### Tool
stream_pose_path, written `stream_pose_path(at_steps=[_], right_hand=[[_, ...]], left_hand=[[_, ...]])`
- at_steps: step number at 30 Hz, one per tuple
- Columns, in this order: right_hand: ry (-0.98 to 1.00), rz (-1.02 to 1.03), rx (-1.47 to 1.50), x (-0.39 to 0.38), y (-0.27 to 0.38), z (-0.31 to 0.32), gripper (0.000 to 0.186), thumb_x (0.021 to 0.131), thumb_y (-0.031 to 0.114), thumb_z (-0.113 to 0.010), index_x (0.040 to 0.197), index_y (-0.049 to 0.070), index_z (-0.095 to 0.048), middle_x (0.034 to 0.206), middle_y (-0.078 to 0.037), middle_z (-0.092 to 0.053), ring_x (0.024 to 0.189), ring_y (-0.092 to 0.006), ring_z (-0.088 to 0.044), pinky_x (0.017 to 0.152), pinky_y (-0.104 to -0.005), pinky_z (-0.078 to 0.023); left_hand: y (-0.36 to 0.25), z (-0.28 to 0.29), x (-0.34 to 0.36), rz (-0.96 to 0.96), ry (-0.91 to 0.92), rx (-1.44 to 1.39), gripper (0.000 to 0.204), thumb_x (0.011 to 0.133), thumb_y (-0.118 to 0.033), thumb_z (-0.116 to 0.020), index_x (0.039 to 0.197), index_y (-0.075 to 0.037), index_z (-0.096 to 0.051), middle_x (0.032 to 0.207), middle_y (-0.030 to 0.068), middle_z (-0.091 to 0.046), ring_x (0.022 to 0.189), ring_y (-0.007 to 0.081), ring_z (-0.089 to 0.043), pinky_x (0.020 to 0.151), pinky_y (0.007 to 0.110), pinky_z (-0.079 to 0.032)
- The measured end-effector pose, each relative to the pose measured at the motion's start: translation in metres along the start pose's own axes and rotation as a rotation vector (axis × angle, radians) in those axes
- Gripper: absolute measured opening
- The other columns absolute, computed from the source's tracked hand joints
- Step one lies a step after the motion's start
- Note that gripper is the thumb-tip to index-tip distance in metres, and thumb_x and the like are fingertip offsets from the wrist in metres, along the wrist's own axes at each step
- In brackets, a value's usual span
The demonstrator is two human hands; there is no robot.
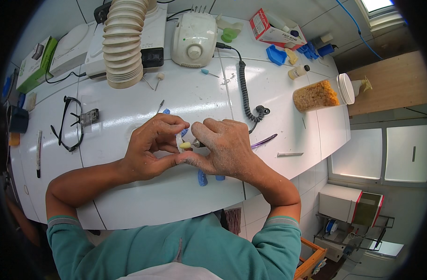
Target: The person uses a rotary tool to polish and refine the edges of a white dental prosthesis, holding the piece in their left hand while applying the rotating bit with their right hand.
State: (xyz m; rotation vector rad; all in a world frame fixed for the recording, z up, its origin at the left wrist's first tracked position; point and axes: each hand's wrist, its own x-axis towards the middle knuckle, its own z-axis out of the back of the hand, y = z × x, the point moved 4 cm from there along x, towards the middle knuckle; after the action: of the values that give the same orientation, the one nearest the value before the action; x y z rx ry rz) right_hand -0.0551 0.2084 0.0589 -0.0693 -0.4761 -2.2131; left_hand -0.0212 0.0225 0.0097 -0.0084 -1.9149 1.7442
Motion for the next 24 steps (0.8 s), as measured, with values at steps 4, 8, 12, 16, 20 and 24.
stream_pose_path(at_steps=[4,8,12,16,20,24], right_hand=[[-0.014,-0.008,0.018,0.0002,-0.0007,-0.0003,0.064,0.081,0.073,-0.078,0.093,0.011,-0.068,0.067,-0.001,-0.060,0.054,-0.0174,-0.059,0.049,-0.0333,-0.042],[0.003,-0.003,0.006,0.0007,0.0005,0.0008,0.063,0.081,0.073,-0.078,0.092,0.011,-0.068,0.067,-0.001,-0.061,0.053,-0.0172,-0.059,0.049,-0.0328,-0.042],[-0.005,0.004,0.007,0.0001,-0.0009,-0.0004,0.063,0.080,0.073,-0.079,0.091,0.012,-0.068,0.067,-0.001,-0.061,0.053,-0.0166,-0.059,0.049,-0.0324,-0.042],[-0.004,0.006,0.012,-0.0007,-0.0007,-0.0007,0.063,0.080,0.073,-0.079,0.090,0.012,-0.068,0.066,-0.001,-0.061,0.053,-0.0159,-0.058,0.048,-0.0320,-0.041],[-0.010,0.010,0.013,-0.0014,-0.0009,-0.0014,0.061,0.080,0.072,-0.079,0.088,0.012,-0.068,0.065,0.000,-0.060,0.053,-0.0156,-0.059,0.048,-0.0319,-0.041],[-0.012,0.006,0.019,-0.0014,-0.0011,-0.0016,0.061,0.080,0.072,-0.079,0.087,0.013,-0.067,0.065,0.000,-0.060,0.053,-0.0155,-0.058,0.048,-0.0320,-0.040]], left_hand=[[-0.0012,0.0006,0.0006,0.001,-0.001,-0.008,0.052,0.089,0.001,-0.082,0.134,-0.001,-0.055,0.133,0.0149,-0.055,0.104,0.0184,-0.073,0.091,0.029,-0.069],[-0.0003,0.0008,0.0003,0.001,-0.009,0.002,0.051,0.089,0.000,-0.082,0.133,-0.001,-0.056,0.133,0.0151,-0.055,0.104,0.0183,-0.073,0.090,0.029,-0.069],[0.0000,0.0004,0.0002,-0.004,-0.010,0.003,0.051,0.089,-0.001,-0.083,0.132,-0.001,-0.056,0.133,0.0148,-0.056,0.104,0.0181,-0.074,0.090,0.028,-0.069],[0.0002,-0.0001,-0.0003,0.000,-0.020,-0.009,0.051,0.089,-0.002,-0.084,0.132,-0.001,-0.057,0.132,0.0142,-0.056,0.103,0.0179,-0.074,0.091,0.029,-0.069],[-0.0008,0.0004,-0.0002,0.014,-0.023,0.005,0.052,0.088,-0.003,-0.084,0.132,-0.002,-0.057,0.133,0.0139,-0.056,0.104,0.0177,-0.073,0.091,0.029,-0.069],[-0.0012,0.0009,-0.0003,0.016,-0.016,0.010,0.052,0.088,-0.003,-0.084,0.133,-0.002,-0.057,0.133,0.0136,-0.056,0.105,0.0175,-0.073,0.092,0.029,-0.069]])
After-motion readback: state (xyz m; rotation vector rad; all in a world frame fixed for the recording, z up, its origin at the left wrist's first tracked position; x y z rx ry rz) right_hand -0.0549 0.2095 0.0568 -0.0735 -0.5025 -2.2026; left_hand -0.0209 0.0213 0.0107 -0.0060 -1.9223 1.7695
